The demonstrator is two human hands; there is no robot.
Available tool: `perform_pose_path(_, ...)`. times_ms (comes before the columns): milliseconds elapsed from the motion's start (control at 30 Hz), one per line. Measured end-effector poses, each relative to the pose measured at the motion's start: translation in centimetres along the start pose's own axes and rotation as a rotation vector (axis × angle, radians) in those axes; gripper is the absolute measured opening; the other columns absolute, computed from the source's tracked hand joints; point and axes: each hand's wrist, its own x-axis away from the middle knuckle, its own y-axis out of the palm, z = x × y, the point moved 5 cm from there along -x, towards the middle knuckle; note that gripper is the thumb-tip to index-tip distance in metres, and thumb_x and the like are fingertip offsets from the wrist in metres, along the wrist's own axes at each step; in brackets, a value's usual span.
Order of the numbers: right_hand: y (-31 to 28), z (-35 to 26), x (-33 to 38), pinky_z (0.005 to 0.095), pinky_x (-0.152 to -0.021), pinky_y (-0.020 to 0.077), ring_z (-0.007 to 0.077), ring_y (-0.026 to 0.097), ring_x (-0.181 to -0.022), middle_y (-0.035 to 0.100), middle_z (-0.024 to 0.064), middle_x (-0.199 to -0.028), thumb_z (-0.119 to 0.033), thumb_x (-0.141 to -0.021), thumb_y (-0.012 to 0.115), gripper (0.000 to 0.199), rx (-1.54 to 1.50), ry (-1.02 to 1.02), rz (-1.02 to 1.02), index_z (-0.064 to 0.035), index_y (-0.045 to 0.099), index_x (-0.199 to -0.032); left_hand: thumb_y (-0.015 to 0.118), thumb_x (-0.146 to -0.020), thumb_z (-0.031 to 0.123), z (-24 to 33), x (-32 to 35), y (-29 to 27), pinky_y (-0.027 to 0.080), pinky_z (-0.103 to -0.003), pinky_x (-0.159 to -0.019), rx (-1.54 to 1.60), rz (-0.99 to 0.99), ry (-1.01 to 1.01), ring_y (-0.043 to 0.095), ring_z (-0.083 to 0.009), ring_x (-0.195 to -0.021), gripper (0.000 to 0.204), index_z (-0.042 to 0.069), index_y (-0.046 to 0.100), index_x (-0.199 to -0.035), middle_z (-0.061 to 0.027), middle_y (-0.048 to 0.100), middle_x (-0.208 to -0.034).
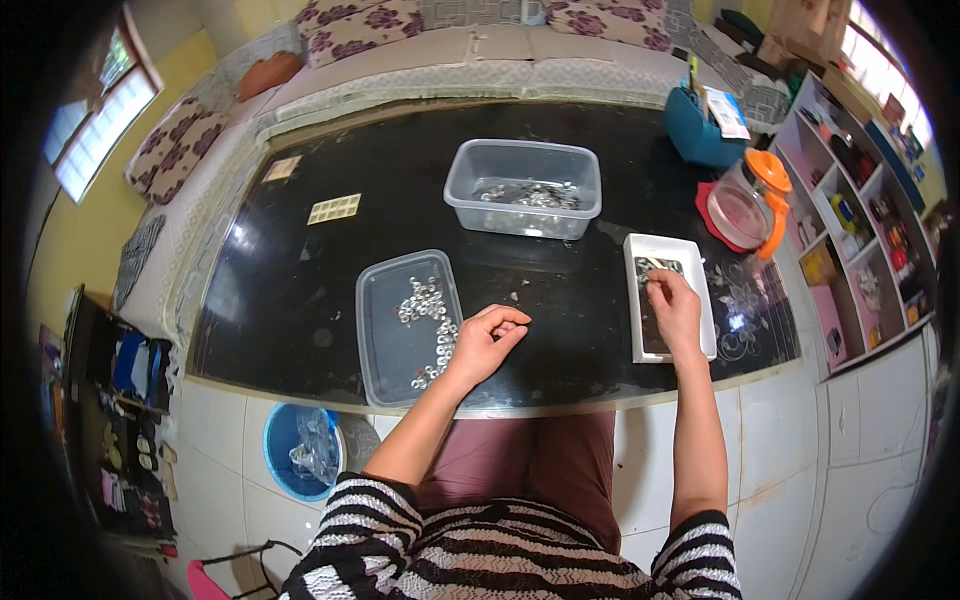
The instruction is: The person assembles small white and black components by hand, picking them from separate containers on a table and joining them together.
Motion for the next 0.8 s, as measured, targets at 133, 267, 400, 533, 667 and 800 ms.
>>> perform_pose_path(133, 2.2, -3.2, 1.8, 0.0204, -0.053, 0.0398, 0.0095, 0.05, -0.058, 0.052, 0.0051, -0.071, -0.003, -0.075, 0.053, 0.01, -0.289, 0.053, -0.104, 0.0006, 0.057, -0.083, 0.058, -0.071, -0.001, -0.9, 1.1, -4.2, 0.039, -0.015, -0.058, -0.005, 0.136, -0.032, 0.047, -0.0026, -0.063, 0.012, 0.001, 0.059, -0.083, 0.0002, 0.053, -0.075)
perform_pose_path(267, 5.6, -3.3, 3.9, 0.0165, -0.052, 0.0363, 0.0032, 0.043, -0.057, 0.05, -0.0009, -0.069, -0.004, -0.073, 0.057, 0.008, -0.442, 0.15, -0.213, -0.0003, 0.057, -0.081, 0.059, -0.069, 0.0, -2.4, 1.8, -8.7, 0.04, -0.016, -0.057, -0.103, 0.281, -0.058, 0.05, -0.0046, -0.061, 0.014, 0.001, 0.059, -0.083, -0.002, 0.054, -0.074)
perform_pose_path(400, 8.6, -3.3, 5.2, 0.0155, -0.053, 0.0356, 0.0022, 0.04, -0.057, 0.049, -0.0021, -0.067, -0.005, -0.071, 0.06, 0.009, -0.473, 0.218, -0.274, -0.0007, 0.057, -0.078, 0.061, -0.067, 0.0, -3.7, 2.9, -12.7, 0.043, -0.018, -0.059, -0.321, 0.382, -0.115, 0.049, -0.0049, -0.061, 0.017, 0.001, 0.058, -0.084, -0.0014, 0.054, -0.075)
perform_pose_path(533, 10.6, -3.4, 6.1, 0.0146, -0.054, 0.0369, 0.0012, 0.041, -0.058, 0.049, -0.003, -0.066, -0.002, -0.071, 0.06, 0.009, -0.519, 0.246, -0.306, -0.001, 0.056, -0.078, 0.063, -0.064, 0.001, -3.8, 2.9, -14.1, 0.043, -0.02, -0.059, -0.421, 0.357, -0.158, 0.05, -0.007, -0.06, 0.021, 0.001, 0.059, -0.085, -0.0034, 0.054, -0.075)
perform_pose_path(667, 12.1, -3.2, 6.9, 0.0137, -0.054, 0.0372, 0.0007, 0.042, -0.058, 0.05, -0.0034, -0.065, -0.001, -0.07, 0.06, 0.01, -0.573, 0.27, -0.321, -0.001, 0.056, -0.079, 0.064, -0.064, 0.007, -3.6, 2.4, -13.8, 0.044, -0.025, -0.06, -0.509, 0.296, -0.084, 0.053, -0.015, -0.063, 0.02, 0.003, 0.06, -0.083, -0.0074, 0.054, -0.078)
perform_pose_path(800, 12.3, -3.3, 7.3, 0.0142, -0.055, 0.0378, 0.0012, 0.043, -0.058, 0.05, -0.0028, -0.065, -0.001, -0.069, 0.06, 0.011, -0.543, 0.282, -0.333, -0.001, 0.057, -0.08, 0.064, -0.064, 0.008, -3.5, 2.0, -13.4, 0.044, -0.025, -0.058, -0.595, 0.287, -0.075, 0.053, -0.0154, -0.06, 0.016, 0.002, 0.06, -0.078, -0.008, 0.053, -0.074)
